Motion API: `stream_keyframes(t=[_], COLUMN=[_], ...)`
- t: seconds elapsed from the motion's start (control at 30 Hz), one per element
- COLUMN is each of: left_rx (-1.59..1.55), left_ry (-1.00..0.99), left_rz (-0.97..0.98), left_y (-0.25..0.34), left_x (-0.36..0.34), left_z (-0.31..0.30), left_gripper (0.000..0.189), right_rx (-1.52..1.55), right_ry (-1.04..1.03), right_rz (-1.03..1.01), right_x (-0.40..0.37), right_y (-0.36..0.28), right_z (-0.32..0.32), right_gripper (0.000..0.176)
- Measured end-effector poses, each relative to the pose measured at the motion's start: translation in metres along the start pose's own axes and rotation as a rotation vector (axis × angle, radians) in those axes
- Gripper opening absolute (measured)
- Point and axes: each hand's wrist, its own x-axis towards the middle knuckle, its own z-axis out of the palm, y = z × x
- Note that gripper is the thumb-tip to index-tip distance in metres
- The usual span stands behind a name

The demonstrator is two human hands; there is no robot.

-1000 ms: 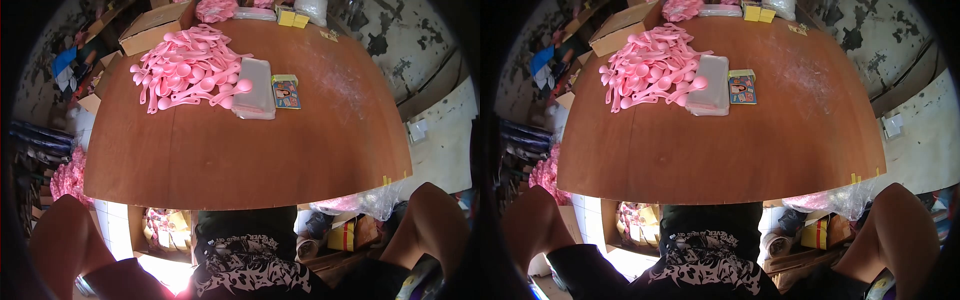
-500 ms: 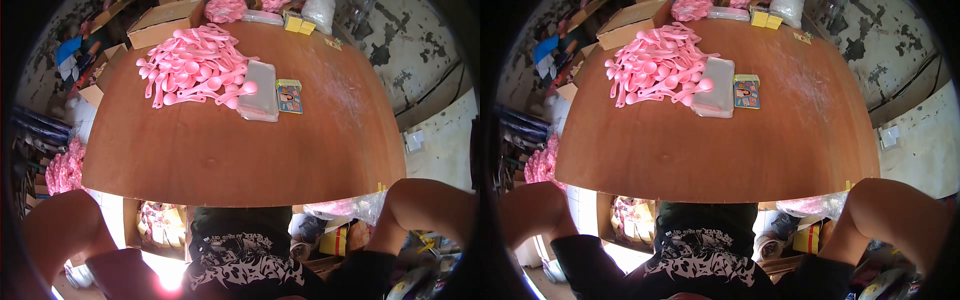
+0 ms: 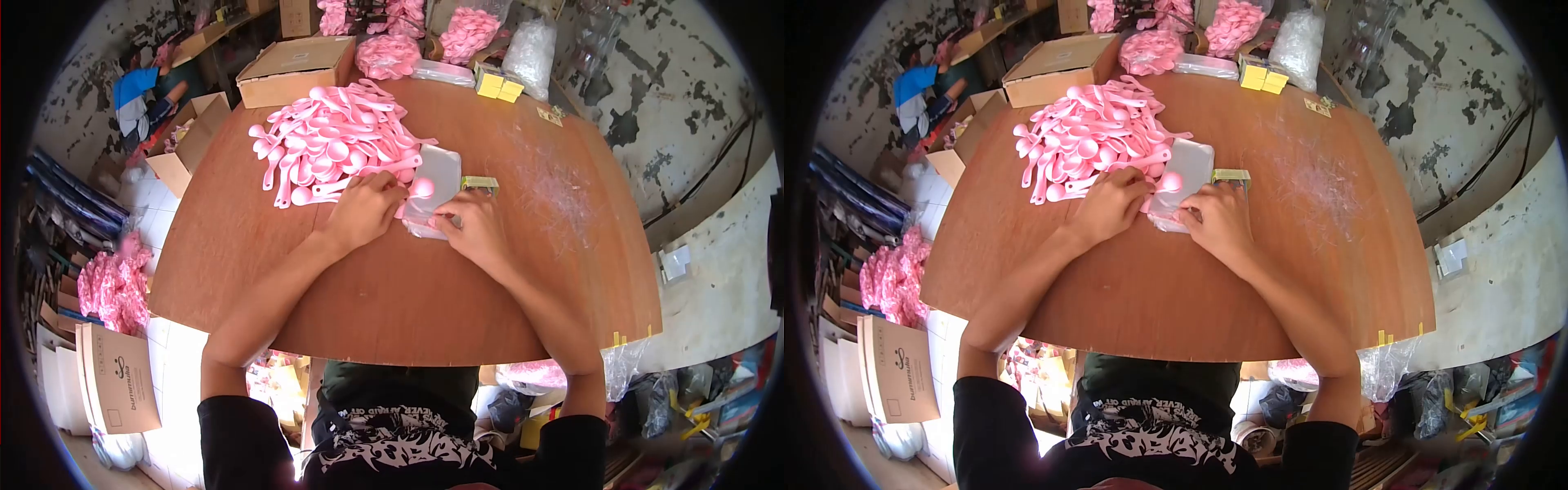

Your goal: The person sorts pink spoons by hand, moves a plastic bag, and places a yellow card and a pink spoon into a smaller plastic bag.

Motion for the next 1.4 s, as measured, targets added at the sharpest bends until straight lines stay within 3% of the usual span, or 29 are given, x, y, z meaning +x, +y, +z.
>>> stream_keyframes(t=[0.17, 0.3, 0.47, 0.53, 0.6, 0.67, 0.7, 0.73, 0.8, 0.9, 0.97, 1.23, 1.33, 1.4], left_rx=[-0.04, 0.123, 0.288, 0.034, -0.148, -0.434, -0.634, -0.638, -1.025, -1.206, -1.346, -1.292, -1.269, -1.293], left_ry=[-0.021, -0.104, -0.126, 0.088, 0.098, 0.023, -0.014, -0.017, 0.02, 0.07, 0.081, 0.044, 0.01, -0.014], left_rz=[-0.016, -0.083, -0.131, -0.037, 0.048, 0.265, 0.097, 0.097, -0.332, -0.436, -0.546, -0.729, -0.793, -0.85], left_y=[-0.009, -0.006, 0.01, 0.025, 0.028, 0.026, 0.029, 0.032, 0.035, 0.028, 0.026, 0.028, 0.029, 0.033], left_x=[0.0, -0.007, -0.003, 0.005, 0.008, 0.005, -0.001, -0.003, -0.004, -0.004, -0.003, -0.001, -0.003, -0.004], left_z=[-0.006, -0.018, -0.034, -0.03, -0.024, -0.017, -0.016, -0.016, -0.02, -0.023, -0.024, -0.022, -0.021, -0.022], left_gripper=[0.017, 0.018, 0.023, 0.028, 0.03, 0.026, 0.016, 0.016, 0.006, 0.012, 0.021, 0.029, 0.028, 0.026], right_rx=[0.022, -0.052, -0.039, -0.02, 0.23, 0.277, 0.313, 0.35, 0.204, -0.112, -0.108, 0.07, -0.001, 0.265], right_ry=[0.101, 0.211, 0.168, 0.099, 0.021, -0.018, -0.072, -0.124, -0.166, -0.186, -0.189, -0.147, -0.041, 0.403], right_rz=[-0.044, 0.022, -0.1, -0.152, -0.211, -0.207, -0.107, -0.005, -0.016, 0.034, 0.055, 0.084, 0.116, 0.277], right_x=[-0.006, -0.005, -0.005, -0.007, -0.008, -0.007, -0.006, -0.006, -0.008, -0.016, -0.016, -0.018, -0.019, -0.018], right_y=[0.004, 0.006, 0.003, -0.006, -0.02, -0.025, -0.02, -0.014, 0.006, 0.03, 0.032, 0.043, 0.035, 0.023], right_z=[0.006, -0.007, -0.033, -0.041, -0.044, -0.054, -0.058, -0.062, -0.069, -0.061, -0.059, -0.057, -0.064, -0.068], right_gripper=[0.008, 0.006, 0.006, 0.006, 0.007, 0.008, 0.008, 0.009, 0.013, 0.021, 0.021, 0.015, 0.01, 0.009])
